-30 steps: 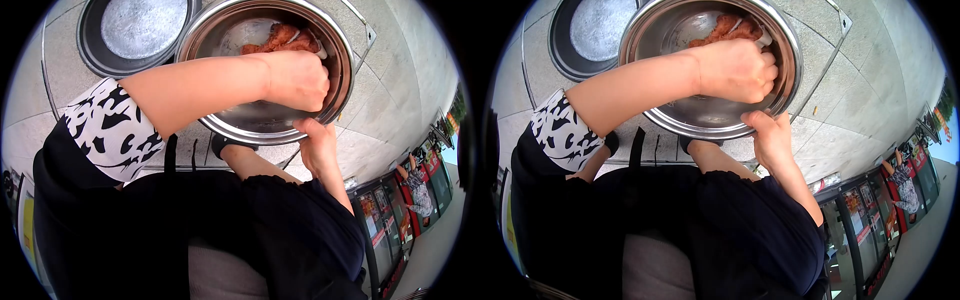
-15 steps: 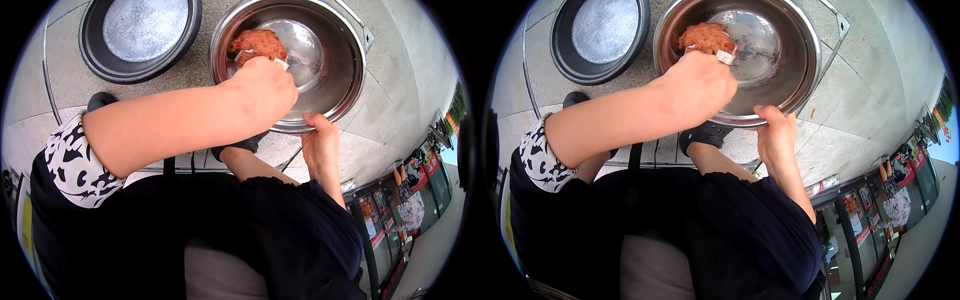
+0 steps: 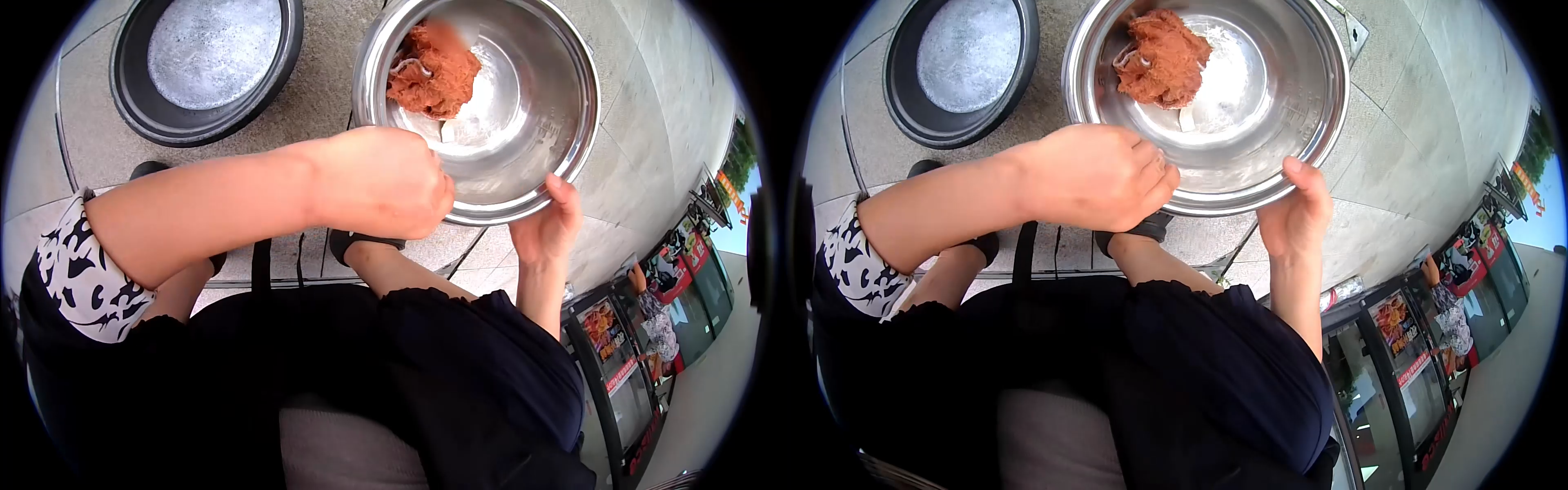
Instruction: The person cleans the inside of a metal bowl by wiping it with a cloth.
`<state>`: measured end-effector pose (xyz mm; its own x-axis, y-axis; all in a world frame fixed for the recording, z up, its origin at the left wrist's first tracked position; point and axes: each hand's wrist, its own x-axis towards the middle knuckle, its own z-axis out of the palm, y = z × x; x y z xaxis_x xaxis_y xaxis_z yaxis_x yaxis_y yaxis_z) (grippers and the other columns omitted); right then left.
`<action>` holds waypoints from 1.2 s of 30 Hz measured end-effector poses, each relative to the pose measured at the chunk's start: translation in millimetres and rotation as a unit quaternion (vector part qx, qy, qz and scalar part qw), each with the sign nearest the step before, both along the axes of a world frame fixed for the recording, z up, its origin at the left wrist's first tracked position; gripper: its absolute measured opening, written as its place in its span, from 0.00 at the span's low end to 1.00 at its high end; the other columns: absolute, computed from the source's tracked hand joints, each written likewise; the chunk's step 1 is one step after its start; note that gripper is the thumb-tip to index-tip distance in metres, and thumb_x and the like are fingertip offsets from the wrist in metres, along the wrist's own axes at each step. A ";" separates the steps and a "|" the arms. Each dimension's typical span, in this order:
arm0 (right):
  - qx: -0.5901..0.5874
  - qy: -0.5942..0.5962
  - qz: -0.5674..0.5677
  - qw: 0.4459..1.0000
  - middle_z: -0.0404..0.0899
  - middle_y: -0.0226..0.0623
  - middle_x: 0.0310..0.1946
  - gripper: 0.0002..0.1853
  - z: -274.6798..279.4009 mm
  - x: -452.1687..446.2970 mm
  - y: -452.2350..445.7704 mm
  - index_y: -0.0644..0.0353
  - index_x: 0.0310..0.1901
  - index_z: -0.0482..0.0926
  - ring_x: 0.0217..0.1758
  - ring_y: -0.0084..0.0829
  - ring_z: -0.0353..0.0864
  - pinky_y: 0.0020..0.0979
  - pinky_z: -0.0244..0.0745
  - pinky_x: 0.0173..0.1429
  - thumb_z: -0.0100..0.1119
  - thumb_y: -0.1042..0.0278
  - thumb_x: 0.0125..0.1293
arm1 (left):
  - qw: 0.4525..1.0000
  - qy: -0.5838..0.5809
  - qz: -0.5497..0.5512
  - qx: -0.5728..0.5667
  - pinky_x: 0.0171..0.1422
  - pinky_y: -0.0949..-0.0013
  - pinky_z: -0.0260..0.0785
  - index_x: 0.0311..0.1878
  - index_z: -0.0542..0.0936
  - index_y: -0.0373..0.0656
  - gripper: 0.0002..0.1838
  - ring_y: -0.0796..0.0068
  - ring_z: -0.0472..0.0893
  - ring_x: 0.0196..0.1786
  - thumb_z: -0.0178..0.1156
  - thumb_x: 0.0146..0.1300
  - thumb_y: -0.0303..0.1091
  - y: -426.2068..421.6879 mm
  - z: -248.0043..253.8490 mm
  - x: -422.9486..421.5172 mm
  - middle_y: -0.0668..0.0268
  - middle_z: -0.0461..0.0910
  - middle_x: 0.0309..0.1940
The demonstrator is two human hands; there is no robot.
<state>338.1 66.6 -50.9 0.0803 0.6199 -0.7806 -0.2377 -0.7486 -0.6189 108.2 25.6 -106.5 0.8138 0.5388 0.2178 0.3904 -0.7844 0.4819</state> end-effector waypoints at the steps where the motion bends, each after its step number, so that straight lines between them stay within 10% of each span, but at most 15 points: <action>1: 0.008 0.026 0.026 0.999 0.78 0.46 0.46 0.24 0.1 20.2 13.5 0.72 0.53 0.70 0.46 0.39 0.80 0.37 0.74 0.55 0.58 0.68 0.56 | 0.999 -0.033 -0.022 0.019 0.29 0.74 0.70 0.35 0.77 0.30 0.15 0.72 0.77 0.27 0.56 0.46 0.32 -2.4 -4.6 -8.9 0.65 0.76 0.22; 10: 0.039 0.028 0.170 0.984 0.78 0.42 0.44 0.23 -6.6 45.3 -9.0 0.72 0.48 0.74 0.47 0.37 0.78 0.37 0.72 0.56 0.53 0.80 0.46 | 0.985 0.085 -0.023 0.146 0.43 0.70 0.69 0.30 0.77 0.36 0.10 0.69 0.74 0.36 0.58 0.43 0.31 1.7 -28.6 -34.6 0.65 0.74 0.27; 14: 0.070 0.011 0.150 0.986 0.77 0.40 0.44 0.23 -10.9 24.0 -33.7 0.70 0.48 0.73 0.50 0.37 0.75 0.38 0.69 0.58 0.52 0.77 0.45 | 0.982 0.122 0.063 -0.132 0.55 0.61 0.66 0.34 0.80 0.37 0.12 0.65 0.74 0.47 0.63 0.43 0.29 -2.6 -13.6 -4.3 0.63 0.75 0.37; 16: 0.083 0.005 0.145 0.986 0.76 0.40 0.45 0.24 -12.0 16.6 -40.5 0.70 0.49 0.73 0.50 0.37 0.75 0.38 0.70 0.57 0.52 0.76 0.45 | 0.882 -0.035 0.132 -0.451 0.51 0.62 0.70 0.34 0.81 0.39 0.09 0.62 0.78 0.44 0.61 0.46 0.28 0.4 -6.4 17.4 0.62 0.79 0.34; 19: 0.100 -0.002 0.095 0.990 0.75 0.39 0.45 0.27 -13.1 7.2 -47.3 0.68 0.50 0.72 0.50 0.36 0.74 0.37 0.67 0.60 0.52 0.72 0.43 | 0.760 -0.133 0.233 -0.592 0.47 0.61 0.73 0.31 0.83 0.40 0.07 0.59 0.82 0.39 0.58 0.48 0.26 14.0 -3.9 40.9 0.58 0.82 0.29; 26: 0.146 -0.101 0.141 0.974 0.75 0.39 0.45 0.27 -9.1 6.6 -54.4 0.67 0.50 0.72 0.51 0.37 0.72 0.38 0.66 0.61 0.52 0.71 0.43 | 0.841 0.064 0.267 -0.466 0.44 0.58 0.75 0.24 0.81 0.38 0.04 0.52 0.82 0.36 0.58 0.48 0.26 27.3 -17.2 38.2 0.51 0.81 0.26; 32: 0.184 0.055 0.153 0.969 0.75 0.41 0.49 0.30 -11.2 2.5 -51.9 0.69 0.52 0.71 0.54 0.38 0.72 0.39 0.66 0.61 0.50 0.71 0.41 | 0.765 -0.038 0.257 -0.589 0.46 0.60 0.75 0.27 0.82 0.34 0.05 0.56 0.83 0.38 0.63 0.47 0.26 36.6 -8.1 54.2 0.51 0.81 0.26; 36: 0.149 -0.011 0.128 0.980 0.75 0.43 0.51 0.33 -15.2 -1.1 -54.0 0.69 0.55 0.69 0.56 0.40 0.71 0.40 0.64 0.63 0.50 0.68 0.42 | 0.840 0.076 0.227 -0.487 0.47 0.61 0.75 0.28 0.83 0.38 0.04 0.55 0.83 0.39 0.62 0.47 0.25 37.4 -11.0 48.3 0.52 0.82 0.28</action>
<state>336.9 12.6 -66.1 -0.0930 0.8219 -0.5619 -0.0495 -0.5675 -0.8219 156.5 63.1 -117.5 0.4545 0.6634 -0.5944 0.6580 0.1996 0.7260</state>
